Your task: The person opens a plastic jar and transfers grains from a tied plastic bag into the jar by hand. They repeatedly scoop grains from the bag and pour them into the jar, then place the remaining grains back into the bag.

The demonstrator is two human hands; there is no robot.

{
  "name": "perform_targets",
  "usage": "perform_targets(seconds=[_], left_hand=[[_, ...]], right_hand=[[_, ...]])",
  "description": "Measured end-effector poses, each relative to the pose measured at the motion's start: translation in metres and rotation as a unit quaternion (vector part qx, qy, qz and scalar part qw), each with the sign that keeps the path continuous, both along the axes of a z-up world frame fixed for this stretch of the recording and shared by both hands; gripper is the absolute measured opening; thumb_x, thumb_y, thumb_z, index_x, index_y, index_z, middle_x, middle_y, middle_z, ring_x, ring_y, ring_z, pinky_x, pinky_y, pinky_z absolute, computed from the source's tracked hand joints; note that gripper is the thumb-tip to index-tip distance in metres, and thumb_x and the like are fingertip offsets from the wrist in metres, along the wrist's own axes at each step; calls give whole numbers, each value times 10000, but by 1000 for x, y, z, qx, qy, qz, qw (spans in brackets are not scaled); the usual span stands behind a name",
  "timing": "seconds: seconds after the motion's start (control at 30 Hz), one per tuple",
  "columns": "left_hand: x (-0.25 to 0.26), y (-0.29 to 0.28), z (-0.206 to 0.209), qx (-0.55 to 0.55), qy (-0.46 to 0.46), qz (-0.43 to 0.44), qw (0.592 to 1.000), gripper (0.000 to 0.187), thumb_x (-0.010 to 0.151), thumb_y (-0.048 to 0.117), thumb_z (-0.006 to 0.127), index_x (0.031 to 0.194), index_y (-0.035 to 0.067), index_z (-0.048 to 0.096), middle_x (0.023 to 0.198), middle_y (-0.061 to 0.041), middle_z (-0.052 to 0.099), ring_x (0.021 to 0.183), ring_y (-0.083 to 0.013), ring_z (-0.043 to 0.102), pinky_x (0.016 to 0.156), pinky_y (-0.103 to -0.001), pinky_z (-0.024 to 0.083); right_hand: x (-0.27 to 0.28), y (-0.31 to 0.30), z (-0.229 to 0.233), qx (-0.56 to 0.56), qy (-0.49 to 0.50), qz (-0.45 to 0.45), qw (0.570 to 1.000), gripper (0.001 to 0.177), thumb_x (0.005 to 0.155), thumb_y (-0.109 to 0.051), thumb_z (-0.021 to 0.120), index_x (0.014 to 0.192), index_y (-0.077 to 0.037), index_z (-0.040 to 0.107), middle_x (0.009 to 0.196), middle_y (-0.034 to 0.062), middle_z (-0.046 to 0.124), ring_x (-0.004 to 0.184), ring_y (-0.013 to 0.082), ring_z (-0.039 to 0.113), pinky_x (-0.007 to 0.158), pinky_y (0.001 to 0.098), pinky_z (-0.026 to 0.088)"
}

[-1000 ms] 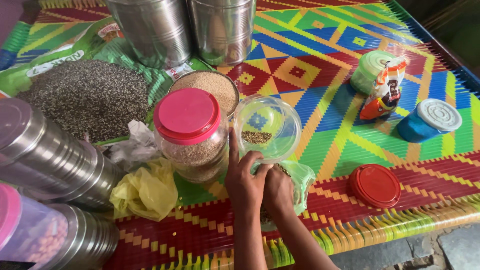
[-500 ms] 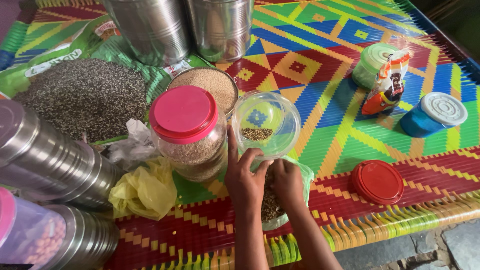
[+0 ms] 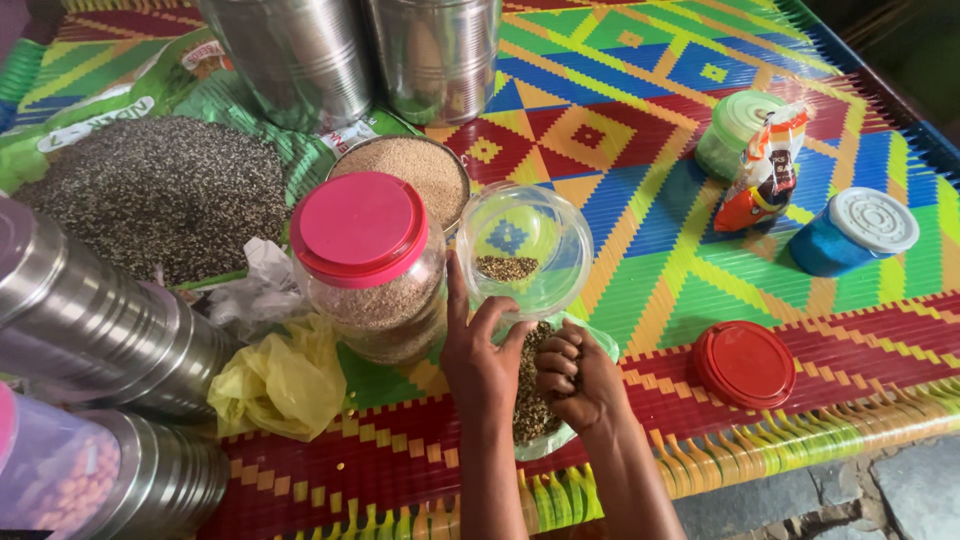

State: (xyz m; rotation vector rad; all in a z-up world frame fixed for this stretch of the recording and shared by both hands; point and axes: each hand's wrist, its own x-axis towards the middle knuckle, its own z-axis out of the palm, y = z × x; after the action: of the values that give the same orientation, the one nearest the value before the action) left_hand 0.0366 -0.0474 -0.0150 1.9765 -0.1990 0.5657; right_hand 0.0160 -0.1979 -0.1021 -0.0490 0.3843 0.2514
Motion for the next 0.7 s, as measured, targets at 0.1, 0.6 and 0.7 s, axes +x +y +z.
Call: perform_targets(seconds=[0.1, 0.6, 0.7], left_hand=[[1, 0, 0, -9, -18, 0, 1000, 305, 674, 93, 908, 873, 93, 677, 1657, -139, 336, 1427, -343, 510, 887, -368, 614], [0, -2, 2, -34, 55, 21, 998, 262, 735, 168, 898, 901, 95, 709, 1665, -92, 363, 1208, -214, 685, 816, -310, 634], [-1, -1, 5, -7, 50, 30, 998, 267, 711, 173, 902, 859, 87, 697, 1649, -94, 354, 1197, -249, 684, 755, -333, 628]], right_hand=[[-7, -2, 20, 38, -14, 7, 999, 368, 1066, -301, 507, 716, -190, 490, 631, -83, 404, 491, 49, 330, 376, 216, 218], [68, 2, 129, 48, -142, -2, 989, 350, 1096, -214, 481, 749, -165, 492, 672, -56, 407, 556, 79, 363, 445, 248, 242], [89, 10, 135, -44, -136, -1, 990, 314, 1063, -217, 498, 753, -166, 488, 674, -62, 414, 546, 76, 366, 436, 246, 239]])
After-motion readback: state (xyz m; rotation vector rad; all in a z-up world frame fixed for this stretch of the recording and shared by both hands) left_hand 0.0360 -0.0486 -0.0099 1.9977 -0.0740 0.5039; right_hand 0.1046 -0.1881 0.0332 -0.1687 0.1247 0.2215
